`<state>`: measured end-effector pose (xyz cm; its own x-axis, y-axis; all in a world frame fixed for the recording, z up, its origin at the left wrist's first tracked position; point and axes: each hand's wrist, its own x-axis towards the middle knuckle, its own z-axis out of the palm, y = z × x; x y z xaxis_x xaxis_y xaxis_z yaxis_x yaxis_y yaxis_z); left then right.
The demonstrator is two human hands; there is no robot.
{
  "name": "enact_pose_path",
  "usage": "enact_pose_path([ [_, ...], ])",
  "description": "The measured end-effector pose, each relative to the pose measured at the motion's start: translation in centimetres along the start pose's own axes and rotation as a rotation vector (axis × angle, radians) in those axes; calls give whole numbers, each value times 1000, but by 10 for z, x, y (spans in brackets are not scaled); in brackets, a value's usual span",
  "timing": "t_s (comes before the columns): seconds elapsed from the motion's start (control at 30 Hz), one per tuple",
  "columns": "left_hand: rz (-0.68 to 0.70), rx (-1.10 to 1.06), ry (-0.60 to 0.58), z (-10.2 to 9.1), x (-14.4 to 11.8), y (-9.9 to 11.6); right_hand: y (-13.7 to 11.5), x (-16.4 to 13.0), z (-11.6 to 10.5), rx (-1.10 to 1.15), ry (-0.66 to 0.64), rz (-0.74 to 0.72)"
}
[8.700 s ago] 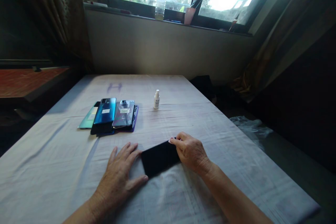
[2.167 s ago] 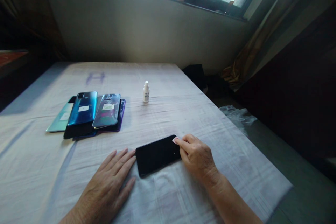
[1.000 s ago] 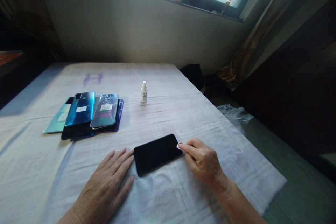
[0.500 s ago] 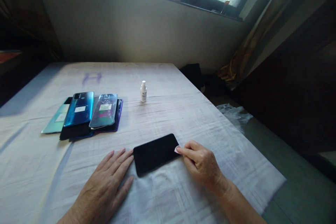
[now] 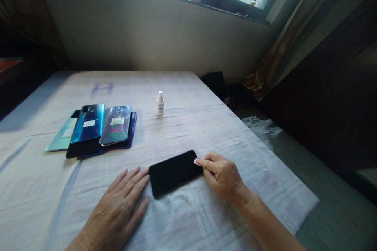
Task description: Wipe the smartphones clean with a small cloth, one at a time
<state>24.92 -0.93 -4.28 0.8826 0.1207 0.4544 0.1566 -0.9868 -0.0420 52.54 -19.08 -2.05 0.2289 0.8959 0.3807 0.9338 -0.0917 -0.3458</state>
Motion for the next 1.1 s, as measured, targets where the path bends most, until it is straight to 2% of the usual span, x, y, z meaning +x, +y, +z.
enact_pose_path([
  [0.13,26,19,2,0,-1,-1,3,13,1,101,6,39],
  [0.27,11,-6,2,-1,1,-1,-7,17,-8,393,52,226],
  [0.4,-70,-89,34,-8,7,-1,-22,15,-20,562,-52,404],
  [0.53,-140,-239,86,-16,15,3,-27,14,-21,679,-108,540],
  [0.63,-186,-403,73,-23,26,10,-32,15,-21,768,-229,660],
  [0.87,-187,-594,177,-36,72,38,-52,19,-28,799,-325,687],
  [0.97,-188,-574,224,-28,83,45,-57,21,-28,793,-332,683],
  [1.1,-186,-555,223,-16,87,47,-59,23,-26,787,-321,649],
])
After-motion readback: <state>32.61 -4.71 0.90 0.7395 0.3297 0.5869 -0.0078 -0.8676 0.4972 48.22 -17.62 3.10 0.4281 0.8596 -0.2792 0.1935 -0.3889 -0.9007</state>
